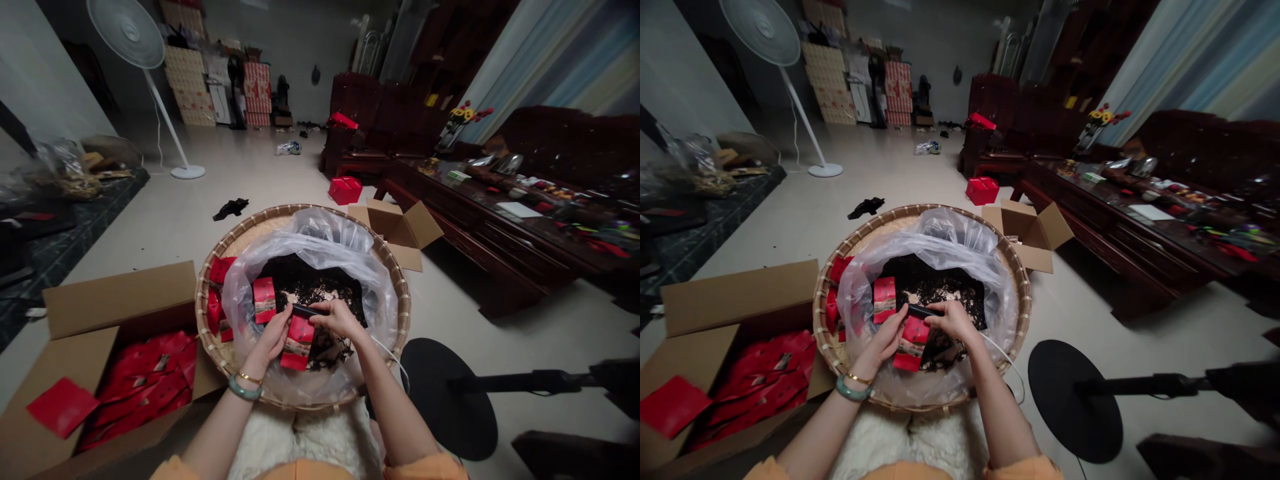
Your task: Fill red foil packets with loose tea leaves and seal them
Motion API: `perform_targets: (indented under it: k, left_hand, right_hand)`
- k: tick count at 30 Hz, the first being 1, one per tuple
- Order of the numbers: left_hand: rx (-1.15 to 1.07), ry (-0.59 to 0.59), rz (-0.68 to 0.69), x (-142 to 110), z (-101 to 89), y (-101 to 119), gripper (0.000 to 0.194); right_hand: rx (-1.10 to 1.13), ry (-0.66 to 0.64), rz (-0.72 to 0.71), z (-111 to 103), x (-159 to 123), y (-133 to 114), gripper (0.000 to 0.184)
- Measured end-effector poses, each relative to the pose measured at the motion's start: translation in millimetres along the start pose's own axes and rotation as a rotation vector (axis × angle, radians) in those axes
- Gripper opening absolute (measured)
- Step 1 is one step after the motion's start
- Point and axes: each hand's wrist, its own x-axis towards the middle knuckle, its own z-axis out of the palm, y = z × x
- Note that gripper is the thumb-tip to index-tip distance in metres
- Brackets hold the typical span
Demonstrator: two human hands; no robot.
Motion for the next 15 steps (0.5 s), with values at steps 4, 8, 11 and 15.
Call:
perform_targets:
  k: [4,8,11,15]
  left_hand:
    - [-0.001,0.017,0.029,3,-2.2,-1,0.031]
    - [-0.026,0.010,0.036,4,-4.3,-3,0.031]
    - [-0.065,0.029,0.061,4,-4.4,-5,0.028]
    - [-0.073,0.055,0.085,5,-5.1,-6,0.028]
  right_hand:
    - [-0.005,0.006,0.016,1,1,2,0.038]
    - [-0.050,0.039,-0.019,6,3,8,0.038]
    - [-0.072,0.047,-0.040,9,3,13,0.037]
    - [-0.072,0.052,-0.050,11,5,18,0.038]
